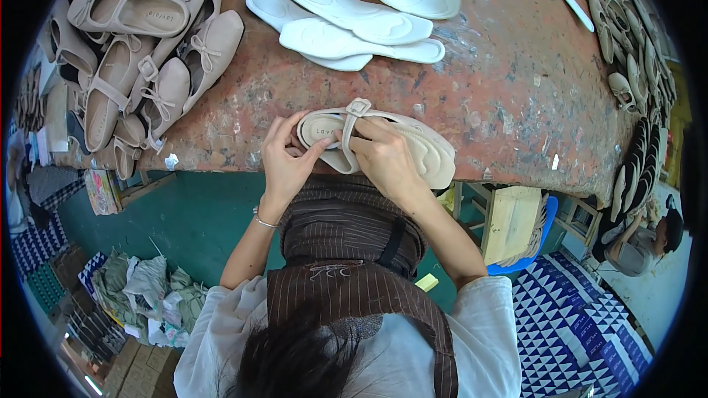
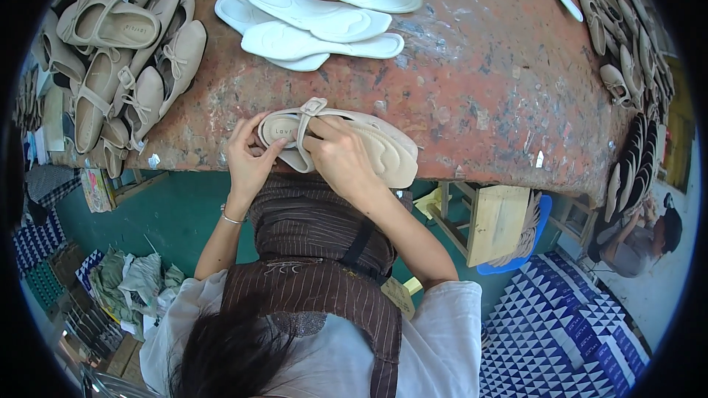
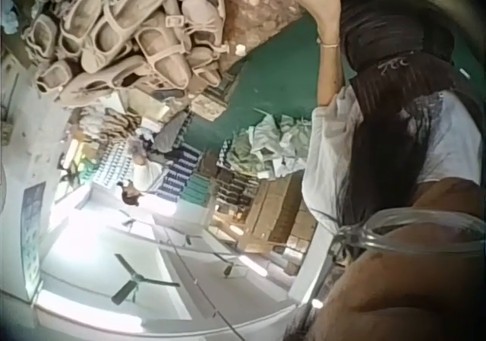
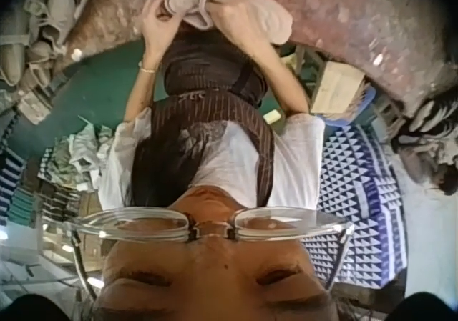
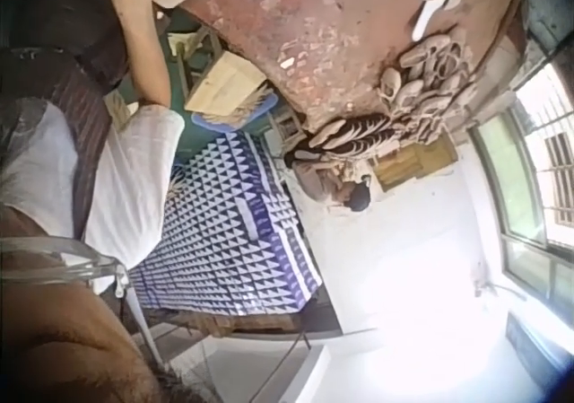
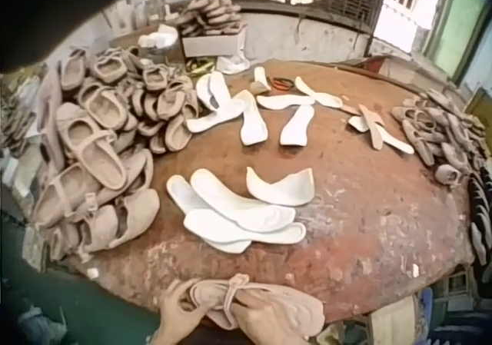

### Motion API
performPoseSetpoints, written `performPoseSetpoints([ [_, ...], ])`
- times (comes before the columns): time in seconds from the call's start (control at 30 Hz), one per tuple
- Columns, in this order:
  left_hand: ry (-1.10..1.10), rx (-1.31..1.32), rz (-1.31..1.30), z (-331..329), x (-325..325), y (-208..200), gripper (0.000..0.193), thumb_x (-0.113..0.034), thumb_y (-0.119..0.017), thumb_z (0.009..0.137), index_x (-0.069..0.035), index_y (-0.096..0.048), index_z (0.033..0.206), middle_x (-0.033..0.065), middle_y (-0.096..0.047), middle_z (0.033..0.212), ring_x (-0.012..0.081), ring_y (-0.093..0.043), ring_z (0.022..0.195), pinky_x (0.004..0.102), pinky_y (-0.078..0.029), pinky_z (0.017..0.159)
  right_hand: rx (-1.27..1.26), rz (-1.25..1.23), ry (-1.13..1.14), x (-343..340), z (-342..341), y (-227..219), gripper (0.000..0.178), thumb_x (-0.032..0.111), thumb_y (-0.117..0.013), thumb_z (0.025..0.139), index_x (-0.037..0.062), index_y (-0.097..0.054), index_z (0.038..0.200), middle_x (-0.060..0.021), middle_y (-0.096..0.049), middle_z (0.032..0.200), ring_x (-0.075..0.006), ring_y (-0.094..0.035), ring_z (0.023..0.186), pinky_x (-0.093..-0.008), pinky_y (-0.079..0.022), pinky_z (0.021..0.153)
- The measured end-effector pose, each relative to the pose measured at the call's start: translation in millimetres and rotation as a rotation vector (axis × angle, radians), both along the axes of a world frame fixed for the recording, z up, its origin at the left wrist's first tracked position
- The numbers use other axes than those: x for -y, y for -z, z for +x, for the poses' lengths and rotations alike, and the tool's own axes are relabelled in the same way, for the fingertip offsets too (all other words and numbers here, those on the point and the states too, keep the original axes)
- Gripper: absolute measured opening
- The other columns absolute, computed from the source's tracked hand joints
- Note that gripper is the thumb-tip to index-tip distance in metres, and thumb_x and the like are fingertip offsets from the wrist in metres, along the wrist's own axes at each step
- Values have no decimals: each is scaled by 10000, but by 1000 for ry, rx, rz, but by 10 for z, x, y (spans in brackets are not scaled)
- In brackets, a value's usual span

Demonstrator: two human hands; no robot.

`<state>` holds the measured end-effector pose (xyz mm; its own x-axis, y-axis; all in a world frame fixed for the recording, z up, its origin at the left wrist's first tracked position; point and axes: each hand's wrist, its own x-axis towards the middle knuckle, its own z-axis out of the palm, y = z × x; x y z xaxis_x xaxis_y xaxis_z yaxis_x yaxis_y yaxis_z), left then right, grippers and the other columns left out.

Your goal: The person inserts insoles into shoes by hand, pressing and smoothing them into place before gathering and sorting more items on the workbench.

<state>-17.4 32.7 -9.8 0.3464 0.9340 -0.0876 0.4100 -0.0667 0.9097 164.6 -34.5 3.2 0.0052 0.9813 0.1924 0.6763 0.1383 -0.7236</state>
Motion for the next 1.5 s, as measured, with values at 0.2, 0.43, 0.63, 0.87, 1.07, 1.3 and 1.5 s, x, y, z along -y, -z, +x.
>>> performPoseSetpoints([
  [0.2, -41, -20, 22, 19, -56, 78, 401, -89, -839, 751, 24, -682, 1103, 42, -570, 838, 83, -564, 633, 232, -455, 521, 89, 70, -57, -33, -34, 68, 202, 57, -663, 681, 10, -737, 863, -108, -658, 984, -279, -639, 934, -388, -536, 818],
  [0.43, -155, 46, -96, 77, -128, 143, 201, -13, -756, 800, 29, -714, 992, 48, -616, 769, 69, -516, 580, 225, -397, 498, 221, 60, -282, -107, -9, 126, 365, 57, -619, 742, -25, -668, 1095, -140, -642, 1228, -260, -662, 970, -370, -535, 855],
  [0.63, -124, -28, -22, 92, -174, 129, 95, -3, -698, 831, 34, -692, 919, 89, -638, 728, 88, -508, 554, 262, -404, 504, 297, -143, -370, -30, 27, -121, 428, 49, -585, 777, -49, -628, 1192, -188, -638, 1243, -269, -666, 1034, -365, -512, 934],
  [0.87, -77, -135, 34, 103, -175, -22, 52, -27, -673, 840, 18, -660, 862, 128, -600, 638, 184, -534, 525, 330, -425, 519, 495, -92, -41, 280, -68, -233, 406, -23, -614, 626, -87, -684, 1021, -216, -680, 1100, -321, -605, 1169, -457, -343, 1148],
  [1.07, 249, -243, -30, 300, 262, -207, 95, -76, -621, 859, -23, -543, 849, 205, -592, 612, 400, -636, 613, 488, -470, 538, 686, 45, 696, 61, 528, -320, 462, 87, -689, 812, -6, -604, 1257, -173, -676, 1117, -340, -651, 1014, -492, -400, 1022],
  [1.3, 450, -273, 526, 580, 870, -321, 183, -187, -731, 790, -60, -603, 818, 94, -631, 905, 266, -623, 912, 363, -527, 661, 61, 22, 488, 371, 558, -498, 259, 4, -693, 730, -54, -539, 930, -247, -628, 1130, -368, -653, 1002, -453, -474, 955],
  [1.5, 734, -534, 596, 705, 933, -138, 511, -241, -599, 845, 54, -588, 1263, 232, -515, 1357, 368, -350, 1397, 640, -174, 1139, 358, -117, 446, 640, 31, -211, 506, -37, -586, 801, -12, -538, 1304, -215, -627, 1260, -345, -581, 1226, -620, -172, 1158],
])
